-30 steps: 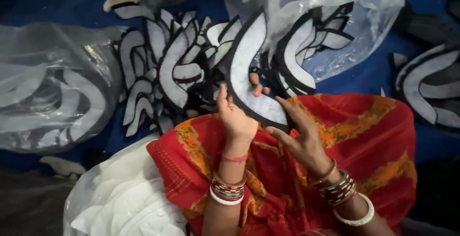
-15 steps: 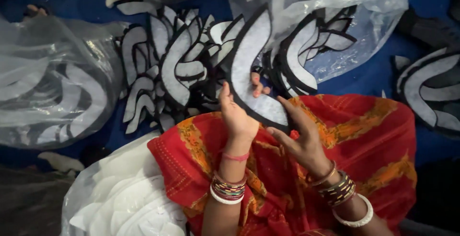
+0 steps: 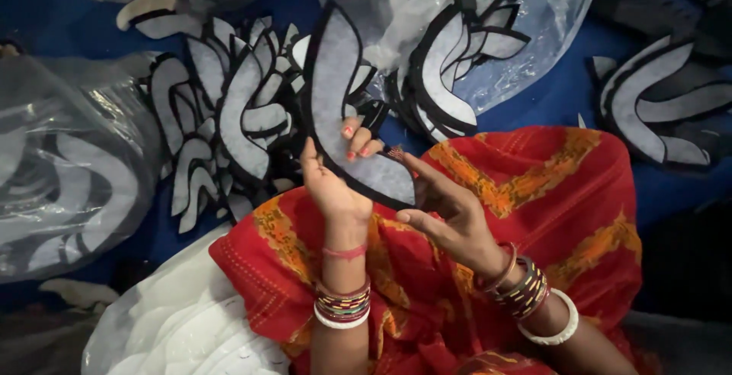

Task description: The person sits on the floor and handles black and white curved fabric pieces. They use scissors to trim the edges of the pieces, then fold and stack them. The person also picks up and organizes the pieces from plastic bags and piles on the floor.

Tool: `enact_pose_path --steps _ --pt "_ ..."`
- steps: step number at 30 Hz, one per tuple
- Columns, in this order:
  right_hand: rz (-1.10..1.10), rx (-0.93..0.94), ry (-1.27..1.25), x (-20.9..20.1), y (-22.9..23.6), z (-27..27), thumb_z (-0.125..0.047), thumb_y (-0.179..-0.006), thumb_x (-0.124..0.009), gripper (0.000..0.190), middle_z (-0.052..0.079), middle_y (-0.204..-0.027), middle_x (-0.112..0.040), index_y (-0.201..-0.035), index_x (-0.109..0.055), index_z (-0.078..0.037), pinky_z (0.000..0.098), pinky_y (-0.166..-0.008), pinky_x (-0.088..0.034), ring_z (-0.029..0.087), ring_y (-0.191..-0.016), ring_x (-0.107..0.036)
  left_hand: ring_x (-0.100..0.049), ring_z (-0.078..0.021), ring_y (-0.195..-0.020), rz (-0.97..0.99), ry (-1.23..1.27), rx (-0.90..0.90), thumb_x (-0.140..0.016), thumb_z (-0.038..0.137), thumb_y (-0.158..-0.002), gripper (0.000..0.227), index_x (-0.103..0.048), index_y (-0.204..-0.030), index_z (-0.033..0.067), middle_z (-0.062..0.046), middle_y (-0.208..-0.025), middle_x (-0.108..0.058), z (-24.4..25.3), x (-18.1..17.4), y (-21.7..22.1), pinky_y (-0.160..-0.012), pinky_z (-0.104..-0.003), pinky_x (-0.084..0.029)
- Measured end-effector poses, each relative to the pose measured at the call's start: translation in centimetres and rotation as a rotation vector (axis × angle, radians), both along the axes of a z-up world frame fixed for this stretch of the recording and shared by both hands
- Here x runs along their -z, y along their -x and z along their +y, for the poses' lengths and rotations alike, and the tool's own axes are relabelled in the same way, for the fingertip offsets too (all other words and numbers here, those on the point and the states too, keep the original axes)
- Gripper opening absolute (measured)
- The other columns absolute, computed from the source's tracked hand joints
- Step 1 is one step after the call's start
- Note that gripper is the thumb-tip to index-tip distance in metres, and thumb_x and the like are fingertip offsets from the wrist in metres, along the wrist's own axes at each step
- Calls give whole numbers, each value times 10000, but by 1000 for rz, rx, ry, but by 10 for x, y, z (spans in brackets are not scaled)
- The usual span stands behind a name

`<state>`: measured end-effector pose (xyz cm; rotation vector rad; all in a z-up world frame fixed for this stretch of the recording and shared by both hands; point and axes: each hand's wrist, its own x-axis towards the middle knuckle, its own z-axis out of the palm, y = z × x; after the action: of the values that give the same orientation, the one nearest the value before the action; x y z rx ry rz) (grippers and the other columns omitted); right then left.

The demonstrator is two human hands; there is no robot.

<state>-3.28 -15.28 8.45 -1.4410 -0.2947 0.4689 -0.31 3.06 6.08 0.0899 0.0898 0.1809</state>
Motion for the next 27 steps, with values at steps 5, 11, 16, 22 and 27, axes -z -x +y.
enact_pose_path --steps 5,11,16,22,27 --pt "-136 20 80 -7 2 3 -36 -892 -791 717 -42 -940 -560 -1540 -484 -14 198 -706 -483 29 -802 -522 -417 -129 -778 -15 51 14 -421 316 -1071 297 -532 -1105 42 -57 -985 -493 4 11 1 -780 -282 -407" --pt "-318 80 124 -9 8 6 -49 -882 -814 693 -32 -874 -518 -1505 -510 -20 200 -668 -461 50 -749 -500 -417 -122 -769 -78 194 54 -440 283 -1065 264 -537 -1087 39 -48 -963 -471 5 13 3 -753 -267 -410" --pt "-416 95 154 -7 5 7 -47 -875 -819 658 -9 -857 -510 -1475 -550 -29 212 -652 -456 75 -727 -501 -401 -121 -759 -112 194 46 -441 281 -1071 254 -530 -1077 44 -45 -942 -459 7 9 2 -723 -265 -392" --pt "-376 58 80 -31 -29 5 -53 -913 -755 511 13 -968 -609 -1405 -617 -34 226 -745 -500 87 -840 -590 -371 -123 -712 -127 92 71 -432 328 -1061 289 -526 -1049 56 -44 -888 -441 8 -4 5 -672 -264 -366" --pt "-426 129 -104 -55 -89 16 -57 -1012 -732 463 15 -1069 -586 -1460 -618 -30 250 -891 -483 94 -965 -562 -380 -104 -666 -122 26 191 -381 354 -1097 362 -550 -1145 38 -37 -860 -451 -7 -24 9 -632 -246 -373"
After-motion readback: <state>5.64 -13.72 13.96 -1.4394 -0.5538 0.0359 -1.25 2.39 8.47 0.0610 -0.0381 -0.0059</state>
